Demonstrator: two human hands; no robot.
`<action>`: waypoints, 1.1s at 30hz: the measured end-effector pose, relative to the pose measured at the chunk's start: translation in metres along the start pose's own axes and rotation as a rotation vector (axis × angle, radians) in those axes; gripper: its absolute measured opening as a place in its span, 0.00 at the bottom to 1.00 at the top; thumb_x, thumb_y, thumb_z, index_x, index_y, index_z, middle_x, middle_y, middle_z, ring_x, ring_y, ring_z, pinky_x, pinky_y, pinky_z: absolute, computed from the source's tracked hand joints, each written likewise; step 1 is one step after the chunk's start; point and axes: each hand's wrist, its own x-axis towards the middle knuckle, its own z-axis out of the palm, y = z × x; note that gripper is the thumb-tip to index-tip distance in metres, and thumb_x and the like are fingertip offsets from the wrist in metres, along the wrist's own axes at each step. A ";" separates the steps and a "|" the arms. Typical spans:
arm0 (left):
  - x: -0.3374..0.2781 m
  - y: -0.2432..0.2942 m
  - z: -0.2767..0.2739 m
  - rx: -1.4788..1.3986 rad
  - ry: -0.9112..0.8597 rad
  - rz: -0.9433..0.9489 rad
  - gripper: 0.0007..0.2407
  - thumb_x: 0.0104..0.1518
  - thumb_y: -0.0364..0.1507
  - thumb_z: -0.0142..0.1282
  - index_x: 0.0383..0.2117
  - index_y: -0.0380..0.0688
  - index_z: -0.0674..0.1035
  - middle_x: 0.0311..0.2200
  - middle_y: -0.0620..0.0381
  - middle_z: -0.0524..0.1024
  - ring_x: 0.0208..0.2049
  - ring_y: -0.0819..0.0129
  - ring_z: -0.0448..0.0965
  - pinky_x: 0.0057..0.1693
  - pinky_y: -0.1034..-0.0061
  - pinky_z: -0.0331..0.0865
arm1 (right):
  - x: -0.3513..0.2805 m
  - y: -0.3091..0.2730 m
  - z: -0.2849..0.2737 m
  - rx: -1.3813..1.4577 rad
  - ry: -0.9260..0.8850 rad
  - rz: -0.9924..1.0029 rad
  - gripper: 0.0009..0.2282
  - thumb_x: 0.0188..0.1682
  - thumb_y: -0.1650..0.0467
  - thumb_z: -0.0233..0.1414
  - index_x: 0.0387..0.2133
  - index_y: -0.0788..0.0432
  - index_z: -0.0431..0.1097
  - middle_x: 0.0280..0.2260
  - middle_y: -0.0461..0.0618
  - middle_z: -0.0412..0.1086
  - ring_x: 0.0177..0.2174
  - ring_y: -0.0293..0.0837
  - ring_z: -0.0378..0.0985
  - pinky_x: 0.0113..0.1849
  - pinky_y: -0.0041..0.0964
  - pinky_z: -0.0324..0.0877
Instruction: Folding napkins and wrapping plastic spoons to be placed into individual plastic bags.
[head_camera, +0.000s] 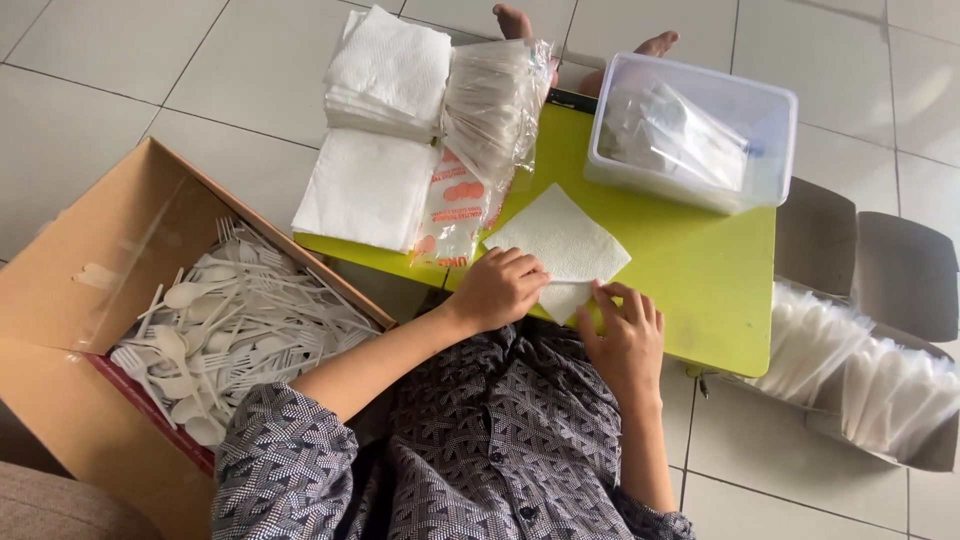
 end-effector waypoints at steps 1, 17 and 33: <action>0.001 0.001 -0.003 0.000 0.001 0.002 0.02 0.54 0.25 0.59 0.27 0.49 0.83 0.28 0.61 0.79 0.30 0.69 0.80 0.37 0.75 0.74 | 0.002 -0.005 -0.003 -0.001 0.002 0.000 0.13 0.48 0.65 0.59 0.44 0.57 0.79 0.43 0.49 0.71 0.44 0.52 0.76 0.42 0.47 0.70; 0.008 0.007 -0.018 0.024 0.074 -0.018 0.04 0.49 0.25 0.54 0.25 0.50 0.81 0.30 0.64 0.73 0.30 0.67 0.76 0.35 0.72 0.71 | 0.037 0.004 -0.015 0.298 -0.357 -0.099 0.27 0.32 0.59 0.69 0.49 0.44 0.76 0.50 0.45 0.69 0.47 0.50 0.74 0.51 0.58 0.67; 0.008 0.000 -0.041 -0.109 -0.225 -0.060 0.13 0.51 0.25 0.50 0.39 0.51 0.84 0.34 0.62 0.69 0.38 0.65 0.74 0.43 0.67 0.72 | 0.053 0.015 -0.018 0.382 -0.405 -0.091 0.05 0.48 0.69 0.60 0.37 0.50 0.78 0.45 0.42 0.74 0.42 0.47 0.79 0.45 0.48 0.71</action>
